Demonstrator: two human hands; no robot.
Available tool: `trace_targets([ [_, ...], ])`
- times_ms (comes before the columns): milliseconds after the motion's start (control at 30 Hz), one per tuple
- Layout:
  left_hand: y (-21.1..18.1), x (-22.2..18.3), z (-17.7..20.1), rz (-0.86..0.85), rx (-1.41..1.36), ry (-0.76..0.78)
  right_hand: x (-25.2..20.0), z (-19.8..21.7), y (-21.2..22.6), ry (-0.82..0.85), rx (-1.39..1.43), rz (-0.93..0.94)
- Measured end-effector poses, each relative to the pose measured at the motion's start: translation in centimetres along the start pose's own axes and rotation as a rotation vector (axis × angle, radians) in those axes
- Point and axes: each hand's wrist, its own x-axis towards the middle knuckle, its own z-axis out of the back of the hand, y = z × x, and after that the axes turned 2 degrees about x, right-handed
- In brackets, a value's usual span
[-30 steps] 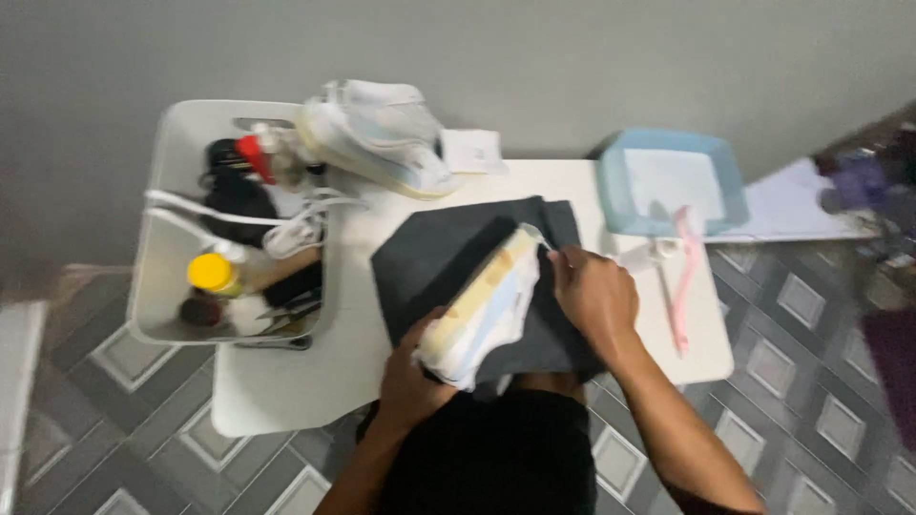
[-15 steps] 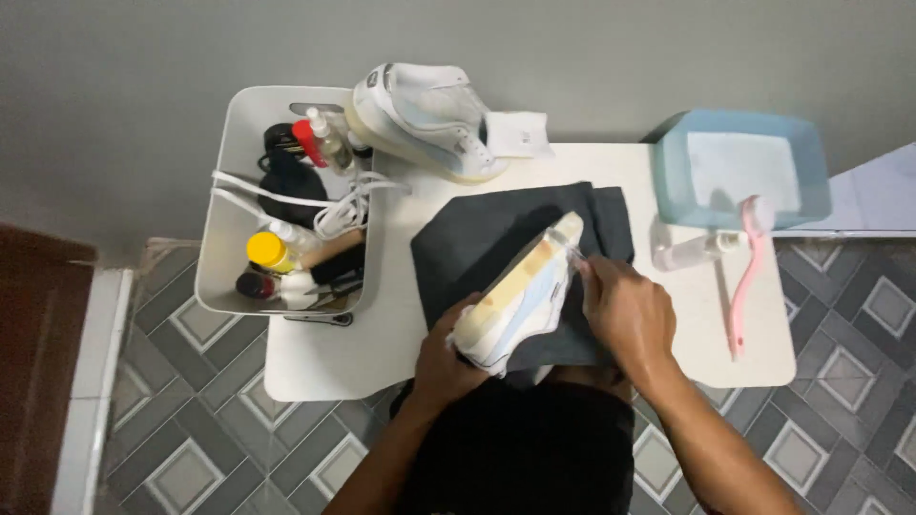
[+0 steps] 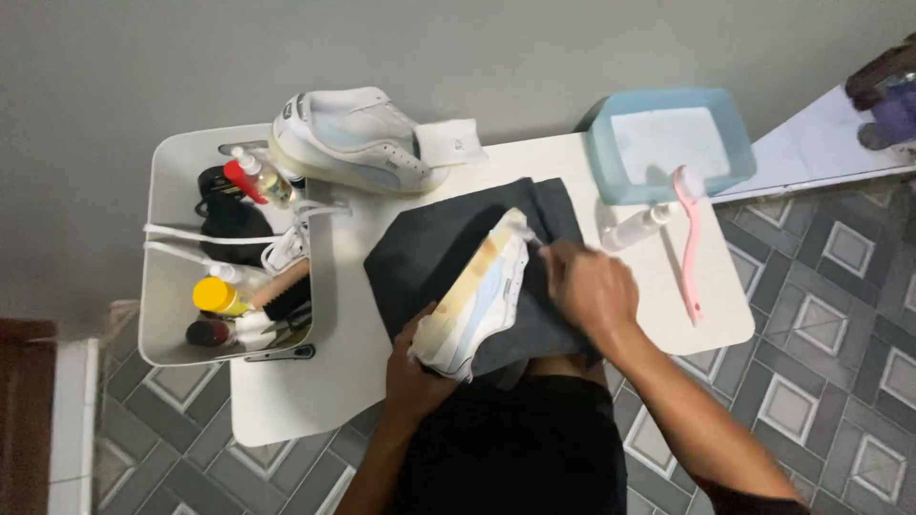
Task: Scrubbing and cleaning the soles of a white sneaker using a brush and cleaning solution on a floor-level workspace.
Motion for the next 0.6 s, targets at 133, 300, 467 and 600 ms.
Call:
trace_targets([
  [133,0.4,0.3,-0.3,-0.004,0.010,-0.024,-5.3,0.0,5.3,0.324,0.020,0.155],
  [300,-0.1,-0.2,-0.3,-0.065,0.012,-0.054,-1.0,-4.4,-0.7,0.061,-0.129,0.199],
  [467,-0.2,-0.1,0.3,-0.004,0.011,-0.006,-3.1,-0.8,2.4,0.026,-0.135,0.343],
  [600,-2.2,0.2,0.8,0.022,0.116,0.018,-9.5,-6.1,4.3,-0.011,-0.063,0.646],
])
